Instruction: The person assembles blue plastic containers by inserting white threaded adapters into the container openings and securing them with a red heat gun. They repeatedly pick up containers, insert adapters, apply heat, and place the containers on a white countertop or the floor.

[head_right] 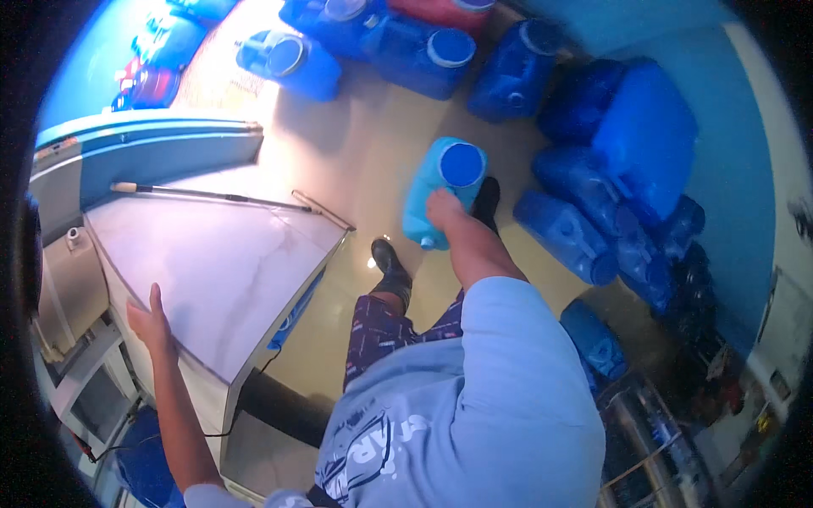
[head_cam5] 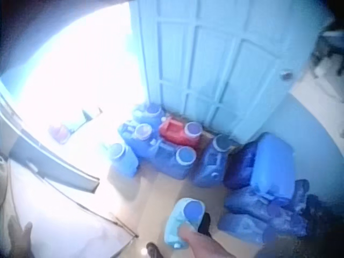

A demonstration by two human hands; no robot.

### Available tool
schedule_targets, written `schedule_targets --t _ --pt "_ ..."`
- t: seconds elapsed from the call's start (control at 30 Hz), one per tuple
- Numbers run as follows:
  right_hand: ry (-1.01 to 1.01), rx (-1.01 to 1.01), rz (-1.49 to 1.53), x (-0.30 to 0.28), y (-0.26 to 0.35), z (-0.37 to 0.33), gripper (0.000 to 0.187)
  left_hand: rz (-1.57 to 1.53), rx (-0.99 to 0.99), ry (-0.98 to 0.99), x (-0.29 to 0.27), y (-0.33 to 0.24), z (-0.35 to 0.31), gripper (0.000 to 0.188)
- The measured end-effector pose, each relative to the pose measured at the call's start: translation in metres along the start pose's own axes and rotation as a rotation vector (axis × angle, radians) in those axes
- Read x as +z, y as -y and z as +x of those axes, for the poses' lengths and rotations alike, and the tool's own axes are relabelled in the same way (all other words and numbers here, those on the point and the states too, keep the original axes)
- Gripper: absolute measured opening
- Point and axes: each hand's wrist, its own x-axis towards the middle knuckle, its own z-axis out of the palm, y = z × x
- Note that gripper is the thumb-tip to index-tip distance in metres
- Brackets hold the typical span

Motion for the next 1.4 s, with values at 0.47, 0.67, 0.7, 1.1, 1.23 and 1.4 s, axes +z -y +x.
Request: schedule_targets --t 0.47,0.67,0.7,1.1,1.23,1.4 --pt "0.340 0.115 -0.339 0.039 0.121 0.049 0.043 -0.108 0.109 -0.008 -0.007 -0.005 -0.013 0.090" --pt "0.298 -0.343 0.388 -0.009 0.123 0.026 0.027 -0.087 0.107 0.007 -0.007 0.002 -0.014 0.088" --pt "0.187 -0.307 0.412 -0.029 0.096 0.025 0.026 -0.063 0.100 0.010 -0.007 0.004 -0.014 0.088" --pt "0.240 0.216 -0.379 -0.121 -0.398 0.054 0.035 0.094 0.108 0.006 -0.013 0.028 -0.009 0.087" --pt "0.375 0.116 -0.453 -0.136 -0.373 0.051 0.040 0.048 0.103 0.014 -0.013 0.025 -0.011 0.086" --pt "0.293 0.032 -0.052 -0.127 -0.345 0.047 0.050 0.101 0.107 -0.013 -0.012 0.021 -0.014 0.087"
